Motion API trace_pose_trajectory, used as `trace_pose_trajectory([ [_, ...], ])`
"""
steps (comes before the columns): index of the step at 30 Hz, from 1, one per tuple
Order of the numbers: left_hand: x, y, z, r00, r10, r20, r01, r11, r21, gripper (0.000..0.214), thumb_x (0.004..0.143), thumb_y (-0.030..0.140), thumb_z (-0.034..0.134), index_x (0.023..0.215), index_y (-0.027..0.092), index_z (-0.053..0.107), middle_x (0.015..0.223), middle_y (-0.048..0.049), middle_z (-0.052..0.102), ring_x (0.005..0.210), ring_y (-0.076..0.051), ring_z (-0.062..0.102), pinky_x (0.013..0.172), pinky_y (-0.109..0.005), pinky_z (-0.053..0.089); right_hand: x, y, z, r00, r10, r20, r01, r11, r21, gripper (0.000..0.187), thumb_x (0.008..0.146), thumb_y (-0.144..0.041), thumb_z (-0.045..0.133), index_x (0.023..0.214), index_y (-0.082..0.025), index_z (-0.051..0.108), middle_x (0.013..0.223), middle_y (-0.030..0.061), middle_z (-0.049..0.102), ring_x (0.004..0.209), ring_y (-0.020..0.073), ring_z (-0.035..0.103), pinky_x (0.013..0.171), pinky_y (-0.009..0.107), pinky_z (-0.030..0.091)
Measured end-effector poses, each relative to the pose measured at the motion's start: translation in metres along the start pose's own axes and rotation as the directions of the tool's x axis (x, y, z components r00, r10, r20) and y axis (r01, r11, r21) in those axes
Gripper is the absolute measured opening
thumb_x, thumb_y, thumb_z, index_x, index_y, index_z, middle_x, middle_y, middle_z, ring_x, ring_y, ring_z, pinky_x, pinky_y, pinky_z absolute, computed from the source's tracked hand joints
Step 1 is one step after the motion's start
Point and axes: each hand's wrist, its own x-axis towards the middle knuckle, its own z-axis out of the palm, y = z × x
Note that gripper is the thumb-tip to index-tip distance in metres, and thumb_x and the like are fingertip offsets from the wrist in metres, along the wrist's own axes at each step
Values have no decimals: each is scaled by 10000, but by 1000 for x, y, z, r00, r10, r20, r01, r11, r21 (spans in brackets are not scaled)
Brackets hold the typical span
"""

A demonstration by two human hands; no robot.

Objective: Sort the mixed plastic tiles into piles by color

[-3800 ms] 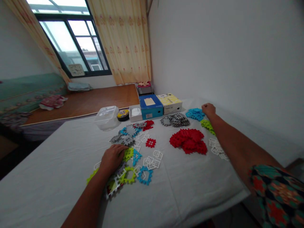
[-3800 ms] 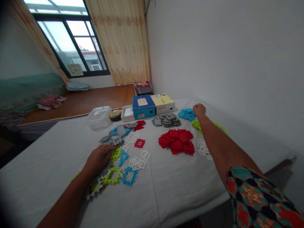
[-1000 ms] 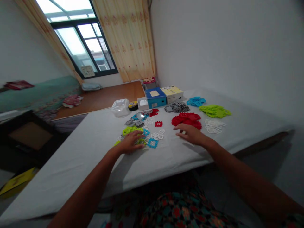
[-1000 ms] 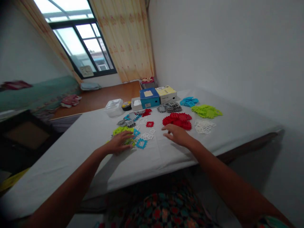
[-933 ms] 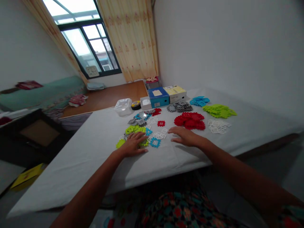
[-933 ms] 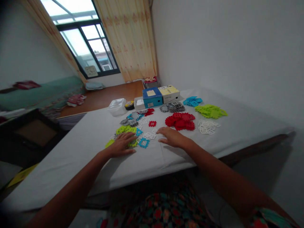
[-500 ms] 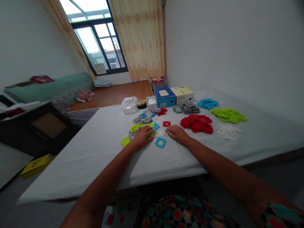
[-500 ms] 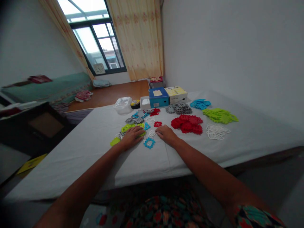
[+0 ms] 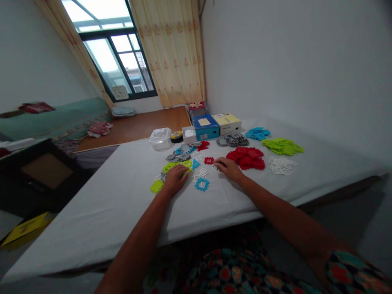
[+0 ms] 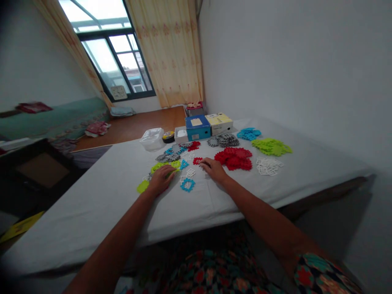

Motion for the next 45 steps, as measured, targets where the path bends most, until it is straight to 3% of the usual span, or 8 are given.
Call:
trace_pose_trajectory([
  [3,0,-3,1,1000,6,1,-6,1000,-6,362,949,425,420,1074,232,699,1093,-89,703,1077,-227,612,995,-438,468,-19,11,-48,968,79,-238,-76,997,22,303,875,-437,540,988,-189,671,878,49,710,745,177,642,715,316,526],
  [8,2,-10,5,999,49,22,-49,999,-1,376,946,437,418,1086,226,696,1107,-94,700,1084,-233,613,996,-431,470,-68,72,-142,720,354,-596,-365,925,108,379,779,-474,613,961,-148,679,859,81,714,685,185,648,645,331,553],
  [13,3,-13,7,998,60,34,-60,998,4,383,940,459,431,1081,224,699,1099,-95,707,1080,-243,620,1000,-435,468,-92,111,-186,728,398,-558,-493,870,-24,376,739,-442,630,966,-152,705,844,84,718,624,179,640,602,325,537],
  [19,2,-11,6,998,52,29,-52,998,19,377,940,463,442,1082,221,693,1118,-98,698,1091,-247,613,994,-426,473,-87,116,-206,655,302,-692,-561,809,-177,404,753,-431,599,1019,-145,704,743,76,711,582,193,629,609,336,510],
  [26,2,-16,9,998,50,34,-51,998,24,393,941,480,426,1085,231,694,1119,-100,702,1094,-256,612,1001,-451,468,-77,107,-200,768,83,-635,-484,724,-490,301,842,-398,513,899,-173,704,908,118,728,879,271,644,875,449,478],
  [32,3,-11,6,997,58,44,-59,998,18,385,938,470,441,1084,222,697,1114,-96,703,1092,-253,613,1001,-437,468,-45,93,-146,969,3,-249,-156,784,-600,572,830,-510,580,1275,-150,572,1317,162,581,1232,302,506,1063,472,370],
  [35,3,-10,6,997,57,43,-58,998,24,378,938,463,445,1084,221,697,1107,-96,705,1096,-255,612,1004,-438,465,-24,98,-133,975,93,-202,-197,784,-589,721,818,-584,572,1365,-124,479,1401,188,502,1300,317,451,1092,475,343],
  [45,2,-11,7,996,66,56,-66,998,3,386,941,467,425,1089,238,699,1118,-84,706,1099,-248,607,1006,-445,461,5,120,-118,890,293,-348,-451,673,-586,458,972,-457,325,1198,-142,568,1197,179,640,1183,272,556,1019,420,386],
])
